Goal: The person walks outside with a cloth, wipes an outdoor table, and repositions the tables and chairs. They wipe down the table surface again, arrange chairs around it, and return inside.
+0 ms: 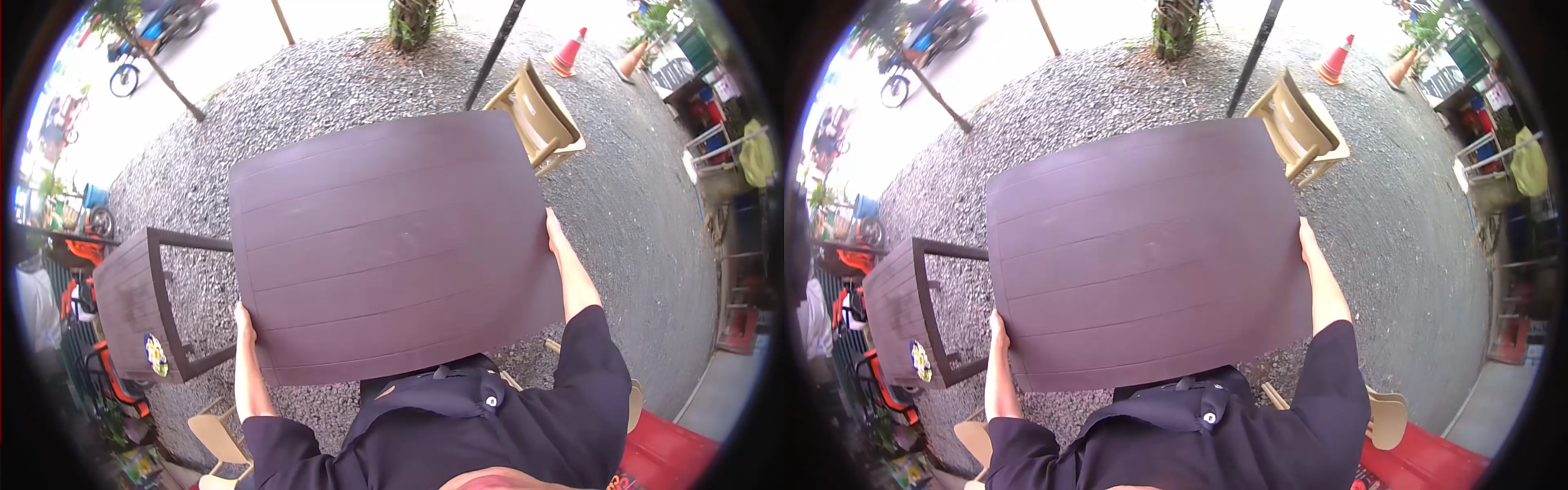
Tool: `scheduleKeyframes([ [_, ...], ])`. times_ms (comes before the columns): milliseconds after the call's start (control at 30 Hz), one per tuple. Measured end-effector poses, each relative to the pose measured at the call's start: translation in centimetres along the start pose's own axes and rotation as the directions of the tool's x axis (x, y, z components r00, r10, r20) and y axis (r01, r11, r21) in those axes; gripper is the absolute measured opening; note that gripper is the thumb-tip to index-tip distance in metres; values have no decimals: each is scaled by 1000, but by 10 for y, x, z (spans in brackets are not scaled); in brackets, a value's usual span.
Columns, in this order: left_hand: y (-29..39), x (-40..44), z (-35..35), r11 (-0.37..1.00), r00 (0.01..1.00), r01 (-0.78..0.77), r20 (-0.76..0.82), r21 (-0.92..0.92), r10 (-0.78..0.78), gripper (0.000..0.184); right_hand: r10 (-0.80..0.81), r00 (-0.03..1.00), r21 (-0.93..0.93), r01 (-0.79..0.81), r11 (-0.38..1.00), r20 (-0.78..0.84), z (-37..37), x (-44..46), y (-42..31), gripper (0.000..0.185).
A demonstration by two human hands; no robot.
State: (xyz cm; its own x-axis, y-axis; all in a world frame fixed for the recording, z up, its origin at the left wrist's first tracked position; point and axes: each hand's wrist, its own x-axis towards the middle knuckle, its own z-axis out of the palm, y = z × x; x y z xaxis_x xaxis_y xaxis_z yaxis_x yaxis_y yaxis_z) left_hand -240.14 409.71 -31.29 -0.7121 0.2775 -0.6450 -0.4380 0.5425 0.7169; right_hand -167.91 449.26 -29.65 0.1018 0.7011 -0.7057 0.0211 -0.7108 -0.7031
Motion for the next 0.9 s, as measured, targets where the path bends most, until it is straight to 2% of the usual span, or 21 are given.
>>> scheduleKeyframes([
  [100, 4, 12, 25, 999, 993, -16, 116, -47, 21, 52, -50, 999, -38, 50, 998, 9, -9, 11, -35, 55],
  [200, 22, -15, 57, 1000, 998, 26, 56, -4, -25, 53, -61, 998, -56, 60, 997, -8, -41, 53, -40, 59],
  [300, 4, 10, 68, 1000, 1000, 14, 26, 1, -14, 54, -73, 995, -59, 70, 996, -63, -54, 66, -52, 60],
  [433, 19, -45, 103, 997, 998, 65, 25, 32, -66, 58, -67, 991, -112, 55, 992, -113, -63, 65, -76, 62],
  [467, 4, -33, 101, 997, 998, 56, 16, 54, -57, 61, -123, 972, -252, 71, 965, -198, -63, 72, -77, 66],
  [567, -31, -24, 101, 987, 991, 104, 69, 125, -114, 69, -123, 976, -390, 43, 920, -182, -54, 61, -88, 76],
  [633, -51, -17, 95, 972, 959, 229, 157, 55, -235, 70, -91, 965, -489, -43, 871, -247, -57, 74, -83, 84],
  [667, -57, -17, 92, 981, 967, 179, 171, 70, -189, 70, -81, 958, -538, -83, 839, -274, -60, 83, -81, 89],
  [733, -61, -37, 99, 988, 982, 127, 127, 84, -137, 66, -239, 923, -596, 13, 803, -302, -51, 71, -76, 95],
  [767, -59, -44, 99, 989, 989, 124, 66, 83, -130, 62, -162, 929, -592, -72, 802, -332, -46, 62, -80, 95],
  [800, -71, -38, 93, 971, 996, 92, -12, 220, -91, 60, -122, 941, -569, -85, 818, -315, -50, 75, -76, 97],
  [833, -46, -72, 107, 977, 994, 108, -48, 186, -100, 65, -146, 971, -524, 27, 851, -187, -38, 49, -82, 87],
  [867, -52, -74, 105, 925, 981, -62, -148, 374, 126, 61, -234, 961, -546, 118, 829, -148, -46, 61, -69, 83],
  [900, -66, -70, 89, 684, 967, -124, -66, 718, 245, 48, -322, 941, -566, 208, 798, -107, -56, 74, -55, 79],
])
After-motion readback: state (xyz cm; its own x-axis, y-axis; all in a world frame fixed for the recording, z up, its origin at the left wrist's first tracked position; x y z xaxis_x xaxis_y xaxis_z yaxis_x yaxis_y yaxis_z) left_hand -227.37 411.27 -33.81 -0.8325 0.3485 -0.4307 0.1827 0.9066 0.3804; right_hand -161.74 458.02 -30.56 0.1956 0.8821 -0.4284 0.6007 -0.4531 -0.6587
